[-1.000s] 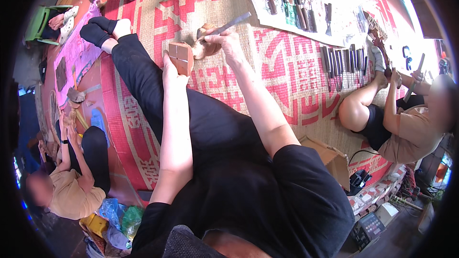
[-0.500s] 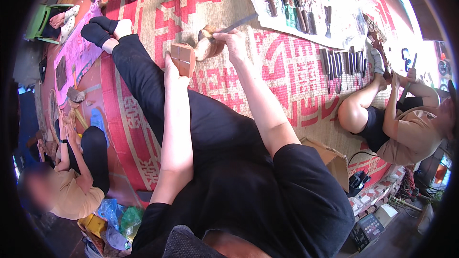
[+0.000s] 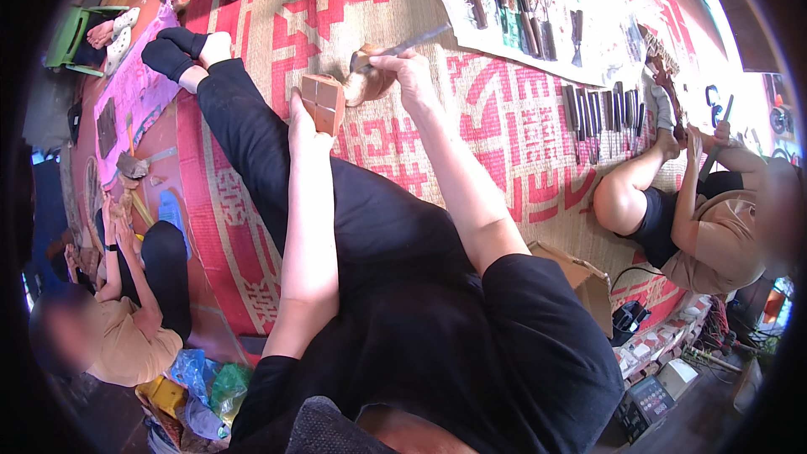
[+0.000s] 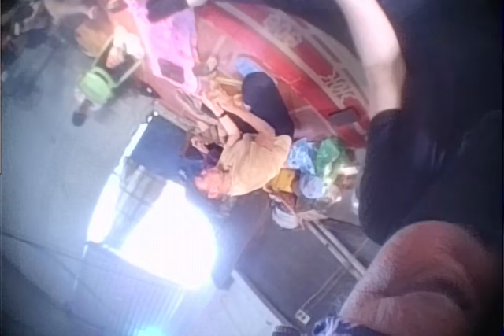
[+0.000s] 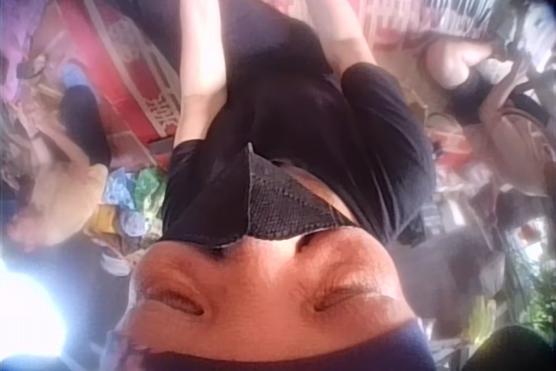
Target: The person sits on a mat and carves a small wooden block using a knife. They hold the wood in their left hand and use the knife in their right hand to shape the object, occasionally rotating it to work on different sides.
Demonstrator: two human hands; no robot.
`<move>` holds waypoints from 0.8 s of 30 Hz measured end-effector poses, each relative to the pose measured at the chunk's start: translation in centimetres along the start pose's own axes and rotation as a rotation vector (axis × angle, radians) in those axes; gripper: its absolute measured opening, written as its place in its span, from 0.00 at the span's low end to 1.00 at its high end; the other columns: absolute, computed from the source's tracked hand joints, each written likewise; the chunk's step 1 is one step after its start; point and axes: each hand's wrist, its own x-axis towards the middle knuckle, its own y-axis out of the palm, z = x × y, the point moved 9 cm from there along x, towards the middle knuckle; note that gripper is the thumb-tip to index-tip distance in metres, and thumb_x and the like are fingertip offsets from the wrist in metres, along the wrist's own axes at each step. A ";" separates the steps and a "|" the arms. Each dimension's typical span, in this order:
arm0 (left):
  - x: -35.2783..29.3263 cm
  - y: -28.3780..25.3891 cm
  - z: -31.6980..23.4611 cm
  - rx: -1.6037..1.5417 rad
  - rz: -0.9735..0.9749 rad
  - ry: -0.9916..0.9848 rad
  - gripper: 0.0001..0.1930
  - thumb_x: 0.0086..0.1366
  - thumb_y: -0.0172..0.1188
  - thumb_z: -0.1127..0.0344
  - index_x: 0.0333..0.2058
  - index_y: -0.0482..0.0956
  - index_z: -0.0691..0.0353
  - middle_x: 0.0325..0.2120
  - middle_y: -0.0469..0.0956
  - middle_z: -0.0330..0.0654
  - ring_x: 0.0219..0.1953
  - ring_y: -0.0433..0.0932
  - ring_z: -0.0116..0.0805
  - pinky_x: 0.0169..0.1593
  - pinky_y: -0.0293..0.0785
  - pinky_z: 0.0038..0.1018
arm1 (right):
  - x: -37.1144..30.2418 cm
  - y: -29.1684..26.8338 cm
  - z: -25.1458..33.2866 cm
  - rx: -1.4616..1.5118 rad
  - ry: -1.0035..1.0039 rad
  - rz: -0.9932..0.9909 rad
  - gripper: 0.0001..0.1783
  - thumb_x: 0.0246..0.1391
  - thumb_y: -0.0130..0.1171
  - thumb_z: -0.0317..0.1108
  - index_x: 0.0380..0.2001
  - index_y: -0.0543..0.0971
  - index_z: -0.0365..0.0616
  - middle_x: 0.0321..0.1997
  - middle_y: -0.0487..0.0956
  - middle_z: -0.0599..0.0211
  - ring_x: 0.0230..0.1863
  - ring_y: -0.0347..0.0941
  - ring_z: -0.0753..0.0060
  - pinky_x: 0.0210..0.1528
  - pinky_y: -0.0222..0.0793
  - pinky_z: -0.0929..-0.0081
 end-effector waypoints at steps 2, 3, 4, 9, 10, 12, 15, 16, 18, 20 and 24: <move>0.3 -0.4 0.0 0.007 -0.027 0.001 0.24 0.66 0.46 0.48 0.53 0.65 0.59 0.48 0.71 0.42 0.46 0.74 0.36 0.45 0.75 0.33 | -0.5 1.7 0.6 -0.079 -0.042 0.062 0.09 0.39 0.60 0.23 0.28 0.80 0.36 0.28 0.80 0.63 0.34 0.74 0.75 0.46 0.63 0.77; 0.4 -0.5 0.2 0.002 -0.032 -0.002 0.24 0.66 0.47 0.48 0.53 0.65 0.59 0.48 0.71 0.42 0.47 0.74 0.36 0.45 0.75 0.33 | -0.4 1.7 0.3 -0.064 -0.033 0.070 0.09 0.39 0.60 0.23 0.29 0.80 0.36 0.28 0.80 0.63 0.34 0.74 0.74 0.46 0.63 0.77; 0.4 -0.7 0.2 -0.003 -0.038 -0.005 0.24 0.66 0.47 0.48 0.53 0.65 0.59 0.48 0.71 0.42 0.47 0.74 0.36 0.45 0.75 0.33 | 0.0 1.5 0.0 -0.048 -0.024 0.079 0.09 0.39 0.59 0.23 0.29 0.80 0.36 0.29 0.80 0.63 0.34 0.74 0.74 0.46 0.63 0.76; -0.2 0.2 0.0 0.025 0.010 0.007 0.30 0.64 0.48 0.46 0.56 0.60 0.64 0.54 0.66 0.45 0.52 0.69 0.36 0.51 0.69 0.31 | 0.4 -1.2 0.0 -0.061 0.033 -0.072 0.09 0.41 0.59 0.24 0.31 0.80 0.36 0.28 0.79 0.62 0.32 0.74 0.74 0.44 0.66 0.76; -0.4 0.4 -0.1 0.031 0.011 0.005 0.31 0.64 0.48 0.46 0.56 0.60 0.64 0.54 0.66 0.45 0.52 0.69 0.36 0.51 0.69 0.31 | 0.5 -1.3 0.2 -0.103 0.018 -0.080 0.09 0.42 0.59 0.24 0.31 0.80 0.37 0.28 0.79 0.63 0.31 0.74 0.74 0.43 0.67 0.76; -0.3 0.3 -0.1 0.017 -0.004 -0.010 0.27 0.64 0.48 0.47 0.54 0.63 0.61 0.50 0.69 0.44 0.49 0.72 0.36 0.47 0.72 0.33 | 0.4 0.2 -0.2 -0.008 0.014 0.024 0.10 0.40 0.59 0.24 0.31 0.80 0.36 0.28 0.80 0.64 0.34 0.74 0.73 0.48 0.62 0.74; -0.5 0.2 -0.2 0.020 -0.021 -0.009 0.26 0.64 0.49 0.48 0.54 0.63 0.59 0.49 0.70 0.43 0.47 0.73 0.37 0.46 0.74 0.34 | 0.3 0.5 -0.6 0.016 0.022 0.046 0.09 0.40 0.60 0.24 0.30 0.80 0.36 0.28 0.80 0.64 0.35 0.74 0.73 0.48 0.61 0.74; -0.6 0.2 -0.3 0.023 -0.025 -0.004 0.26 0.64 0.49 0.48 0.54 0.63 0.59 0.49 0.70 0.43 0.48 0.73 0.37 0.46 0.74 0.34 | 0.4 0.4 -0.5 0.004 0.026 0.032 0.09 0.41 0.60 0.24 0.30 0.80 0.36 0.28 0.80 0.64 0.35 0.74 0.73 0.48 0.62 0.74; -1.3 0.6 -0.6 0.044 -0.025 0.010 0.29 0.64 0.49 0.47 0.55 0.62 0.63 0.50 0.69 0.44 0.48 0.72 0.36 0.47 0.72 0.32 | 0.7 -0.7 -0.3 -0.019 0.001 -0.030 0.10 0.42 0.61 0.26 0.32 0.80 0.37 0.28 0.79 0.64 0.30 0.74 0.74 0.40 0.68 0.78; -1.3 0.8 -0.6 0.044 -0.020 0.006 0.29 0.64 0.49 0.47 0.55 0.62 0.63 0.50 0.69 0.44 0.49 0.72 0.37 0.48 0.72 0.32 | 0.8 -1.3 -0.6 0.006 0.016 -0.027 0.10 0.42 0.61 0.25 0.32 0.80 0.36 0.28 0.79 0.64 0.31 0.74 0.74 0.41 0.67 0.78; -0.6 0.2 -0.3 0.028 -0.015 -0.015 0.26 0.65 0.49 0.48 0.55 0.62 0.58 0.50 0.69 0.42 0.48 0.72 0.37 0.47 0.73 0.34 | 0.2 0.7 -0.4 0.027 -0.020 0.097 0.09 0.41 0.61 0.26 0.30 0.80 0.36 0.26 0.80 0.64 0.35 0.74 0.74 0.47 0.62 0.74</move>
